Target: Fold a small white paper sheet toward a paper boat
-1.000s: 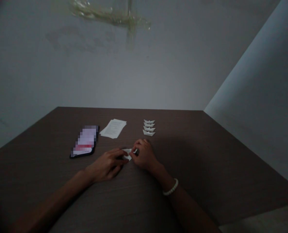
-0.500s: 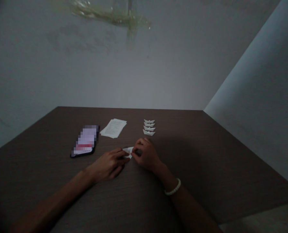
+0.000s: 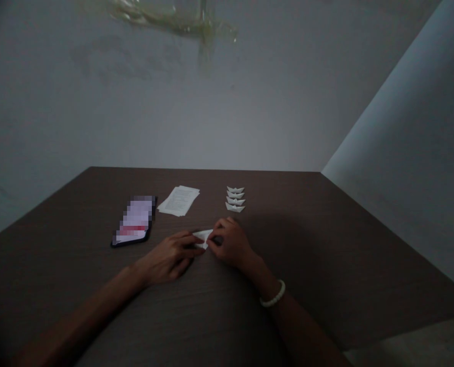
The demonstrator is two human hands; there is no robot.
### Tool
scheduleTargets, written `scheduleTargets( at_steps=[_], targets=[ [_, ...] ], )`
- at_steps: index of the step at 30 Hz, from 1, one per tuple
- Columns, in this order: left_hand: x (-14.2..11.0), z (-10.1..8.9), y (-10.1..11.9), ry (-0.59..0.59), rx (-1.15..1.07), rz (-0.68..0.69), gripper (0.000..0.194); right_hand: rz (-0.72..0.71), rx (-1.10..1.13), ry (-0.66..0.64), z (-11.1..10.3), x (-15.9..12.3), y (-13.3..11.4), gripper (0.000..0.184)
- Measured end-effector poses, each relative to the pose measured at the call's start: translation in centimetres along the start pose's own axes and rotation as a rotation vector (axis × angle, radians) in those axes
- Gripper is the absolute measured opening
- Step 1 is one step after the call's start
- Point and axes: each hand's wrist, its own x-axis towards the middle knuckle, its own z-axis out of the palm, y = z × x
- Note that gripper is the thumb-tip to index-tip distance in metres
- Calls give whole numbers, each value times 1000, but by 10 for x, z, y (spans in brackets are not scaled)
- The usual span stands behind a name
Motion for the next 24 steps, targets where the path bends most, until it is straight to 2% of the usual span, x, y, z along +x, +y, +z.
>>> scheduleTargets(
  at_steps=[2,7,12,24],
  targets=[
    [0,1,-1,36,-36,1,34,3,16,-3,0,0,1,4],
    [-1,3,-2,52,-67,-9,32,1,71,5,2,-1,4,26],
    [-1,4,-1,52,-41,-6,42,4,64,-2,4,-1,6,24],
    [0,0,1,-63,40,-6,37,57,93,11,8,2,7,21]
  ],
)
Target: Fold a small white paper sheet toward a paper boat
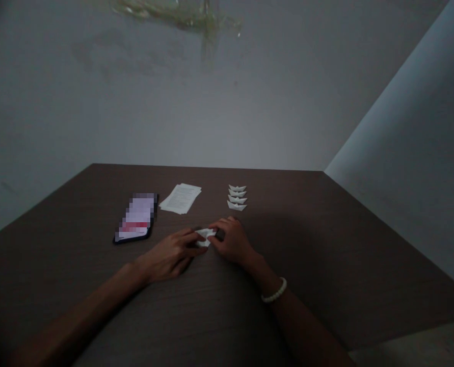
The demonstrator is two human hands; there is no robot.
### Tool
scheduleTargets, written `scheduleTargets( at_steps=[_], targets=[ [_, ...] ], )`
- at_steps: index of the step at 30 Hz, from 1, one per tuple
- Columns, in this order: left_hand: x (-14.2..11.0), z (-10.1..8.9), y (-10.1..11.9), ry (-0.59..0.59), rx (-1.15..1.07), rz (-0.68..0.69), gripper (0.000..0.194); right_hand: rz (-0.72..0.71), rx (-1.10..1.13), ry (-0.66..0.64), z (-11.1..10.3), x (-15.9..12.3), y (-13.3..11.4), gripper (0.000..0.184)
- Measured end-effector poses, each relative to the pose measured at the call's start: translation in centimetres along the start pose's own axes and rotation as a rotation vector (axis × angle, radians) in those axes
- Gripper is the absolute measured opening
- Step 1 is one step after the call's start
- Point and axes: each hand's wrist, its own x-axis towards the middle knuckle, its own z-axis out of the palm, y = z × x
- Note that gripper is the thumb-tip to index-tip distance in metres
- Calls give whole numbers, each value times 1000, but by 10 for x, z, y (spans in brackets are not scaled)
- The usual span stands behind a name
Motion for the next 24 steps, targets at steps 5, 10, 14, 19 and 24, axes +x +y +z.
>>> scheduleTargets(
  at_steps=[5,10,14,19,24],
  targets=[
    [0,1,-1,40,-25,8,33,-3,-8,-13,0,0,0,20],
    [-1,3,-2,78,-84,1,29,7,-24,-7,0,-2,0,18],
    [0,4,-2,119,-92,-3,38,8,-33,-10,1,-2,-2,16],
    [0,4,-2,65,-39,-26,39,39,-19,8,4,0,-3,15],
    [-1,5,-2,51,-5,-14,36,72,20,43,7,3,-4,12]
  ],
)
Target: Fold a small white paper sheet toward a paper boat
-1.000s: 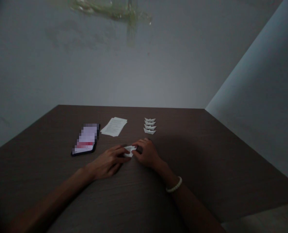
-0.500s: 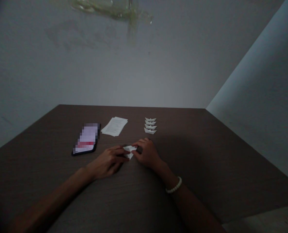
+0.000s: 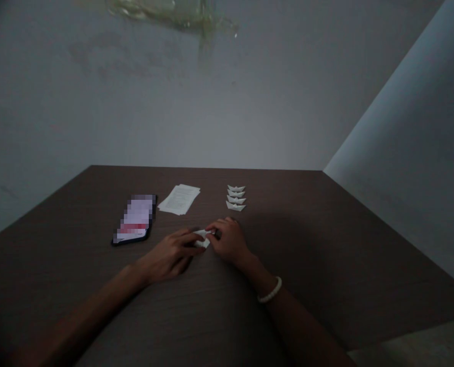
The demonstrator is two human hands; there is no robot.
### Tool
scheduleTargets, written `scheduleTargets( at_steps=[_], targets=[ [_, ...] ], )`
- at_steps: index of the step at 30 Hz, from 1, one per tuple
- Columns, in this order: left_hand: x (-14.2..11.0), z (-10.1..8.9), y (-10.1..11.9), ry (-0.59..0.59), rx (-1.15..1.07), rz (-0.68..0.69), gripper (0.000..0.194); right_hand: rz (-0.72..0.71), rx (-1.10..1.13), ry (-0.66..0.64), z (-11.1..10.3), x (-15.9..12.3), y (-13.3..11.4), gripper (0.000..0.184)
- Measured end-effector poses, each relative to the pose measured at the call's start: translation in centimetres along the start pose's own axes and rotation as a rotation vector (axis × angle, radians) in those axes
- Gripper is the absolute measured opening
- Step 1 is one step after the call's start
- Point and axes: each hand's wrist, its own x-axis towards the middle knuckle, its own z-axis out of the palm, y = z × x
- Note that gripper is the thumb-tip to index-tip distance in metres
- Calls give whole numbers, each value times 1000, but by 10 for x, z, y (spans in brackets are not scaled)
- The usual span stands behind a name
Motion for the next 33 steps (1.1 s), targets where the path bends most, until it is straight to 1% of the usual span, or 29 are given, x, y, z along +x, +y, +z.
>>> scheduleTargets(
  at_steps=[4,9,14,19,22,26,33],
  targets=[
    [1,1,0,-7,-2,-6,33,17,-3,14,0,2,-3,11],
    [0,1,0,16,-15,-24,34,-26,17,54,-3,0,-1,9],
    [1,0,0,27,-19,-19,35,-112,-38,2,-12,-6,1,5],
    [1,1,0,18,-21,-30,34,-194,-63,-68,-17,-9,-2,4],
    [1,2,-1,2,-19,-26,34,-181,-60,-77,-17,-8,-3,4],
    [0,0,0,-18,-25,0,36,-127,-48,-64,-15,-8,-2,4],
    [3,-7,3,4,-61,16,34,-75,-51,-63,-13,-9,-1,3]
  ],
)
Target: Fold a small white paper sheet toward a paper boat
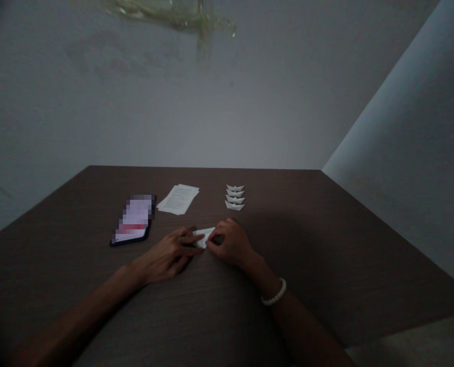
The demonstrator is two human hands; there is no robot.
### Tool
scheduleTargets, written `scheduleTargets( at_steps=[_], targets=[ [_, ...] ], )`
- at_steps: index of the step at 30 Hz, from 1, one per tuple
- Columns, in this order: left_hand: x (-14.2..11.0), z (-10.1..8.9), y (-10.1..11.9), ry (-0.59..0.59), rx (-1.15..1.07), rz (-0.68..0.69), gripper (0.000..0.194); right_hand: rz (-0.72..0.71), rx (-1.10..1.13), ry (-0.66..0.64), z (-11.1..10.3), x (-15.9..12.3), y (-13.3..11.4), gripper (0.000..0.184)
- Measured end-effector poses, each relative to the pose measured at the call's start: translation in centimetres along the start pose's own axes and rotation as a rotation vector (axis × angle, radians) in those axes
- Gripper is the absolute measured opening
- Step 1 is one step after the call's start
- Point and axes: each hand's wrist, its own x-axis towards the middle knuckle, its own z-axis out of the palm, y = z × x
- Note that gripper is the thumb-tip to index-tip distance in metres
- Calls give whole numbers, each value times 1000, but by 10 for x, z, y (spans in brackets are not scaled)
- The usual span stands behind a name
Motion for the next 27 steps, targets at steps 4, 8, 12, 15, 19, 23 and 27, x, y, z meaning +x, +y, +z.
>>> scheduleTargets(
  at_steps=[4,8,12,15,19,23,27],
  targets=[
    [0,3,-3,48,-39,-16,35,0,-7,0,0,0,0,3],
    [-3,9,-8,97,-46,-43,33,-2,-6,1,-1,0,-1,2],
    [-5,10,-7,118,-38,-56,31,-26,-12,-2,-3,0,-4,3],
    [-4,8,-5,112,-39,-60,30,-41,-14,-10,-3,0,-3,2],
    [-2,5,-3,68,-32,-21,28,-41,-15,-22,-2,0,-1,2],
    [-3,6,-4,44,-14,-12,26,-41,-28,-25,-2,0,-1,4],
    [-3,8,-4,55,11,-8,27,-37,-28,-17,-2,0,-2,4]
  ],
)
